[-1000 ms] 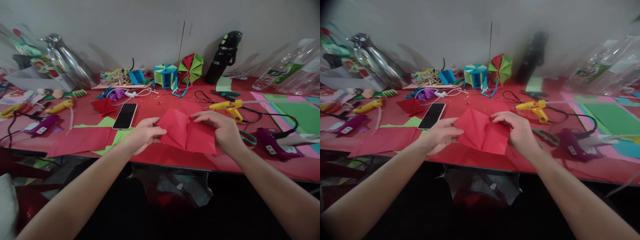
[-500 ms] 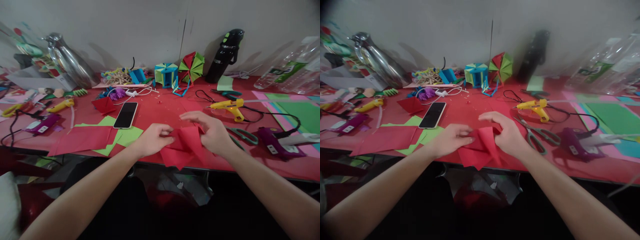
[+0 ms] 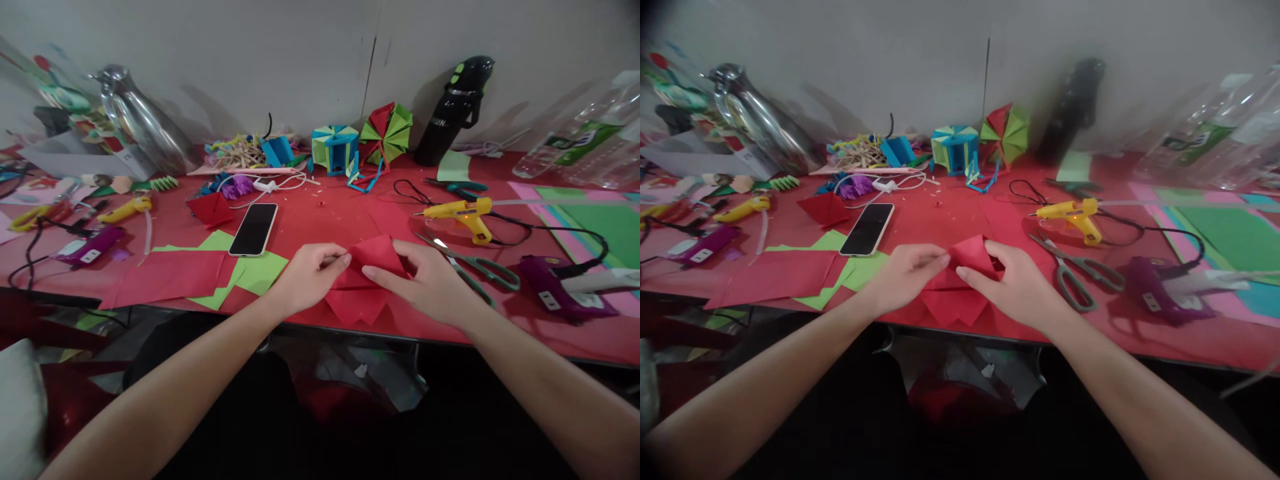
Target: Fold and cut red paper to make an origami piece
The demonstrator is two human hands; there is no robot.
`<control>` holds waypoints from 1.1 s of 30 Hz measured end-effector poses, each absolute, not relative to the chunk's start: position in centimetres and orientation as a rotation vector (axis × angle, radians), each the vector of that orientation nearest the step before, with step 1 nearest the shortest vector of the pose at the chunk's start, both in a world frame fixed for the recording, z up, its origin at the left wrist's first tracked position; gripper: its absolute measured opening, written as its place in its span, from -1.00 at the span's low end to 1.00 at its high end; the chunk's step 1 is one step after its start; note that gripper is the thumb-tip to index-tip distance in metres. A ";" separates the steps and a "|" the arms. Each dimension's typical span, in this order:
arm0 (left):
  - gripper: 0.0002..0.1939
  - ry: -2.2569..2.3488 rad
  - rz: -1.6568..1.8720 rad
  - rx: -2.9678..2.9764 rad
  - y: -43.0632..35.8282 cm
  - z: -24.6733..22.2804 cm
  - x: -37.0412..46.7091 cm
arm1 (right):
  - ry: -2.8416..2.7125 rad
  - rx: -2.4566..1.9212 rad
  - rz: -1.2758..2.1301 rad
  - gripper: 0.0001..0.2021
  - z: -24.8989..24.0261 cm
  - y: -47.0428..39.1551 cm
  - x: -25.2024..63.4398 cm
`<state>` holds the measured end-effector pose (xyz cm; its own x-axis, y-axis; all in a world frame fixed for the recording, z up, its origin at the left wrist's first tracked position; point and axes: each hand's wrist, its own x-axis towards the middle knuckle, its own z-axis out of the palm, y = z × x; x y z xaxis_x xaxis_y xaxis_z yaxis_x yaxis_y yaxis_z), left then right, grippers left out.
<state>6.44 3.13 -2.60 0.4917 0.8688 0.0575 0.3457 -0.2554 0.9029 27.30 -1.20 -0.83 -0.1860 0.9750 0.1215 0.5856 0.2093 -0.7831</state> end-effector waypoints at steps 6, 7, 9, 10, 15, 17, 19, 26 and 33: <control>-0.73 0.945 0.653 1.819 3.0 -2.8 6.6 | -1.708 -1.484 0.897 -0.76 -1.2 -1.0 27.2; -0.73 0.944 0.655 1.787 3.0 -2.9 6.6 | -1.720 -1.478 0.848 -0.77 -1.2 -1.1 27.2; -0.73 0.957 0.659 1.743 3.1 -2.9 6.6 | -1.772 -1.459 0.713 -0.79 -1.4 -1.2 27.0; -0.73 0.966 0.667 1.718 3.2 -2.9 6.6 | -1.809 -1.431 0.642 -0.82 -1.6 -1.3 26.9; -0.75 0.977 0.727 1.540 3.2 -3.0 6.6 | -1.972 -1.215 0.434 -0.81 -2.6 -1.2 26.9; -0.77 0.948 0.741 1.468 3.1 -3.0 6.6 | -1.979 -1.194 0.417 -0.80 -3.0 -1.1 27.1; -0.77 0.900 0.746 1.355 3.1 -3.1 6.7 | -1.971 -1.187 0.392 -0.80 -3.1 -1.1 27.1; -0.71 0.869 0.785 1.156 3.1 -2.9 6.8 | -2.072 -1.165 0.227 -0.82 -2.9 -1.2 26.9; -0.72 0.928 0.911 1.049 3.3 -2.8 6.9 | -2.105 -1.262 0.073 -0.74 -2.8 -1.0 27.0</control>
